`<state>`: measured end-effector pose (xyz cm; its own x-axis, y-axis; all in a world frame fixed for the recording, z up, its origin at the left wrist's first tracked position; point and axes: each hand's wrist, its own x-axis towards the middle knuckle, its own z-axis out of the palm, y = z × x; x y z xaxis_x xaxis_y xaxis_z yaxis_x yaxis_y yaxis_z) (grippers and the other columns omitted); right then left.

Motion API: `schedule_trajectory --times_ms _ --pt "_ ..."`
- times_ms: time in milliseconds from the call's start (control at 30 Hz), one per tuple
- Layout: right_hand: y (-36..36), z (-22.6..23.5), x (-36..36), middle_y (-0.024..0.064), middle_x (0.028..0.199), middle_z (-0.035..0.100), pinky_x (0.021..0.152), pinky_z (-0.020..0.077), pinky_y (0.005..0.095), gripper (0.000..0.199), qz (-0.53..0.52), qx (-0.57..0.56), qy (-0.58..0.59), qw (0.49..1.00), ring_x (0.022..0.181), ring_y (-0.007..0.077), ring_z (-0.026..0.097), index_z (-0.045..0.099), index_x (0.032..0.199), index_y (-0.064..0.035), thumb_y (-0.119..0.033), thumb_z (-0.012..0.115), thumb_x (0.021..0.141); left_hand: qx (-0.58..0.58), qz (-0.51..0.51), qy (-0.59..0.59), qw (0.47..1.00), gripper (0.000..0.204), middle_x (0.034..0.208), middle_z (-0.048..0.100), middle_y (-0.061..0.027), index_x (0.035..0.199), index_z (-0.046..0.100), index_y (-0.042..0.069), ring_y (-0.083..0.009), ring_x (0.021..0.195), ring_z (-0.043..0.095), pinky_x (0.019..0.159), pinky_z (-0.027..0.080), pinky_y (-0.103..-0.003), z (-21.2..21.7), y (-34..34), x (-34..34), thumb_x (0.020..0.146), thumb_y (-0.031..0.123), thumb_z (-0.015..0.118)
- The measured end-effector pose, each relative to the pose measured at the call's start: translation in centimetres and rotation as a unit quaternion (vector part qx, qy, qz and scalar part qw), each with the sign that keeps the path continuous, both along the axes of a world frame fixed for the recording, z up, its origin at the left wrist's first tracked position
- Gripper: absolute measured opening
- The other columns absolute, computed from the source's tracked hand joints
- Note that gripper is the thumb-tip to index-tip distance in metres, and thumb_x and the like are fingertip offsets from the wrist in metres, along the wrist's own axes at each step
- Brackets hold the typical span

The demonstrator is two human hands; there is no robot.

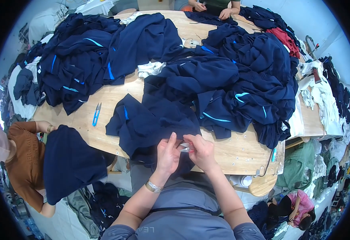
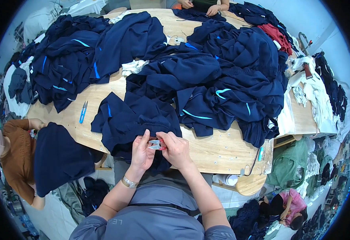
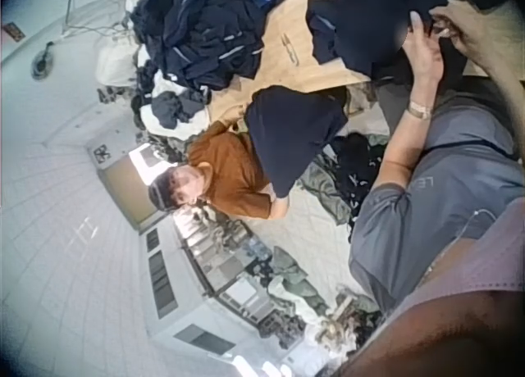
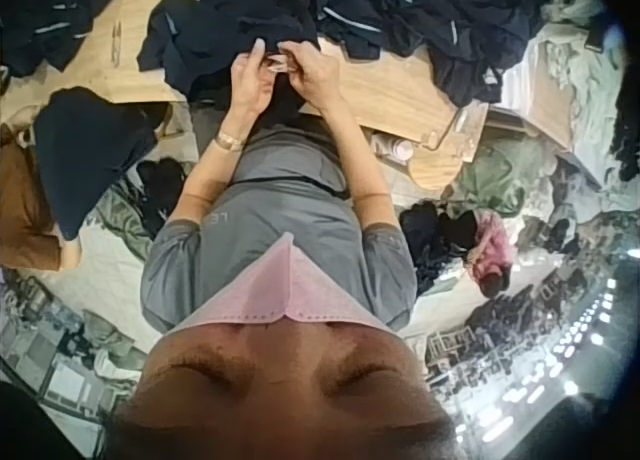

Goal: Trimming excess threads and loose ends from blue athletic garments using thread snips in a workshop setting.

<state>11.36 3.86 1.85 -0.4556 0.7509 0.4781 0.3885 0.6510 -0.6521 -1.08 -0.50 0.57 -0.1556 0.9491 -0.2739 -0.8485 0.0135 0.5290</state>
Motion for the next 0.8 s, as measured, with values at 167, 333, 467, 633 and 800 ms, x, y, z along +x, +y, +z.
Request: schedule_trajectory --times_ms 167,333,467,633,800 --pt "0.0 -0.3 -0.6 0.0099 0.072 0.057 0.05 0.0451 0.0299 0.026 -0.02 0.037 0.023 0.999 0.056 0.0223 0.058 0.052 0.093 -0.0036 0.005 0.059 0.07 -0.003 -0.021 0.022 1.0 0.014 0.085 0.061 -0.0062 0.083 0.059 0.004 -0.0155 0.082 0.059 0.077 0.049 -0.032 -0.2 -0.1 0.2 0.09 0.014 0.053" --pt "-1.0 -1.7 -0.4 0.008 0.07 0.052 0.051 0.0399 0.0238 0.009 -0.108 -0.177 0.251 0.945 0.057 0.0149 0.052 0.05 0.091 -0.0029 -0.004 0.056 0.084 0.005 -0.013 0.002 1.0 0.019 0.092 0.062 -0.0061 0.087 0.061 0.003 -0.0129 0.089 0.058 0.081 0.051 -0.033 0.4 0.4 -0.2 0.091 0.018 0.05" --pt "-0.8 0.2 -0.4 0.0096 0.071 0.052 0.052 0.041 0.0268 0.018 -0.084 -0.128 0.132 0.979 0.058 0.0191 0.053 0.051 0.092 -0.0014 -0.012 0.062 0.082 0.014 -0.016 -0.018 1.0 0.02 0.094 0.061 -0.0073 0.093 0.06 0.002 -0.014 0.09 0.058 0.081 0.051 -0.033 0.2 0.3 -0.6 0.092 0.019 0.049" --pt "-0.6 -0.7 0.3 0.013 0.075 0.055 0.051 0.0435 0.0351 0.029 -0.083 -0.072 0.033 0.993 0.061 0.0305 0.056 0.053 0.09 -0.002 -0.028 0.061 0.082 0.008 -0.018 0.002 1.0 0.021 0.096 0.06 -0.0074 0.099 0.057 0.003 -0.0154 0.09 0.058 0.079 0.051 -0.032 0.3 0.2 -0.6 0.093 0.02 0.046" --pt "-0.6 -0.8 0.8 0.0099 0.072 0.053 0.049 0.0433 0.0363 0.027 -0.08 -0.046 -0.057 0.994 0.06 0.0295 0.057 0.053 0.082 -0.0049 -0.03 0.061 0.081 0.016 -0.01 0.01 1.0 0.018 0.098 0.06 -0.0068 0.099 0.056 0.005 -0.0155 0.091 0.058 0.079 0.051 -0.031 0.0 0.2 -0.5 0.093 0.02 0.048"
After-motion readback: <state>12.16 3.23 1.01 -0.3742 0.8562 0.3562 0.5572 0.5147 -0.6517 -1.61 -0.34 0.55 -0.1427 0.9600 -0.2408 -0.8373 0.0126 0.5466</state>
